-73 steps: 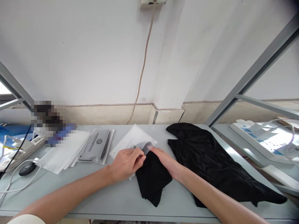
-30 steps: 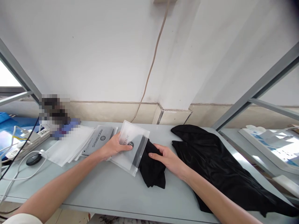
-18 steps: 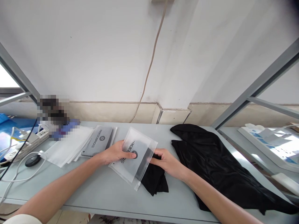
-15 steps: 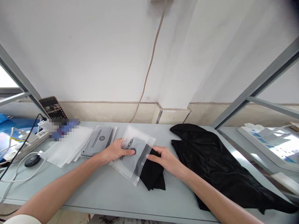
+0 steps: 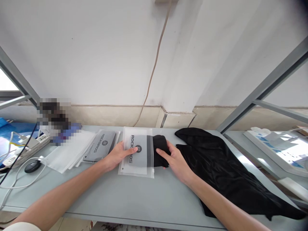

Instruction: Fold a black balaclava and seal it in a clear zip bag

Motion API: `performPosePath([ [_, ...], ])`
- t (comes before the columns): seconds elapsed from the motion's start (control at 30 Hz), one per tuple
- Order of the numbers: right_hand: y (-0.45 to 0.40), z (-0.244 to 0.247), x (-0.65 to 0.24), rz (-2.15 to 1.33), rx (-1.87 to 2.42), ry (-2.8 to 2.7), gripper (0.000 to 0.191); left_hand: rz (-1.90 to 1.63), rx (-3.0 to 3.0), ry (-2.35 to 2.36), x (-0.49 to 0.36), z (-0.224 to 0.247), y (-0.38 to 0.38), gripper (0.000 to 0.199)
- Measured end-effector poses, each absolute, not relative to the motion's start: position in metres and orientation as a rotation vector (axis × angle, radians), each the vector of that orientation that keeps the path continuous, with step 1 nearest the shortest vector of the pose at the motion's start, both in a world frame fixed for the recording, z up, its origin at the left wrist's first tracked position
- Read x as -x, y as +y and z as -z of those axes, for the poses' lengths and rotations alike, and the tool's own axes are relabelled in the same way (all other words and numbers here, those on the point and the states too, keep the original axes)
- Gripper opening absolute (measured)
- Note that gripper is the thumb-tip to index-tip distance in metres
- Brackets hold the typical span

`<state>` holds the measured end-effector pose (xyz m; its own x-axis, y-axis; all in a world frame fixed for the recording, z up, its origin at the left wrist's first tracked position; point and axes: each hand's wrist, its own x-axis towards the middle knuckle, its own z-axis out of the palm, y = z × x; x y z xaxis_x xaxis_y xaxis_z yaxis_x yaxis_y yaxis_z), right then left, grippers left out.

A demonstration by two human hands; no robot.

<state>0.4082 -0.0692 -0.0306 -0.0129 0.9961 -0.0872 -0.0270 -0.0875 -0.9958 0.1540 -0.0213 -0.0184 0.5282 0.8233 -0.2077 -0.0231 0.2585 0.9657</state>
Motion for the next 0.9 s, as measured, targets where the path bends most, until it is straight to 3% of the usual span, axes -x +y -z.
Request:
performPosePath([
  [0.3,-0.072,0.030,-0.411,-1.524,1.252,-1.328,0.037,-0.677,-1.192,0.886,-0.151,0.022,-0.021,0.050],
  [0.5,-0.065,0.025,-0.413,-1.448,1.144,-0.853,0.042,-0.676,-1.210,0.890,-0.154,0.019,-0.024,0.049],
  [0.7,-0.062,0.024,-0.413,-1.630,0.812,-0.723,0.026,-1.030,-1.029,0.995,-0.164,0.025,-0.029,0.053],
  [0.9,-0.070,0.029,-0.406,-1.664,0.867,-0.831,0.036,-0.902,-1.129,0.924,-0.164,0.030,-0.033,0.051],
])
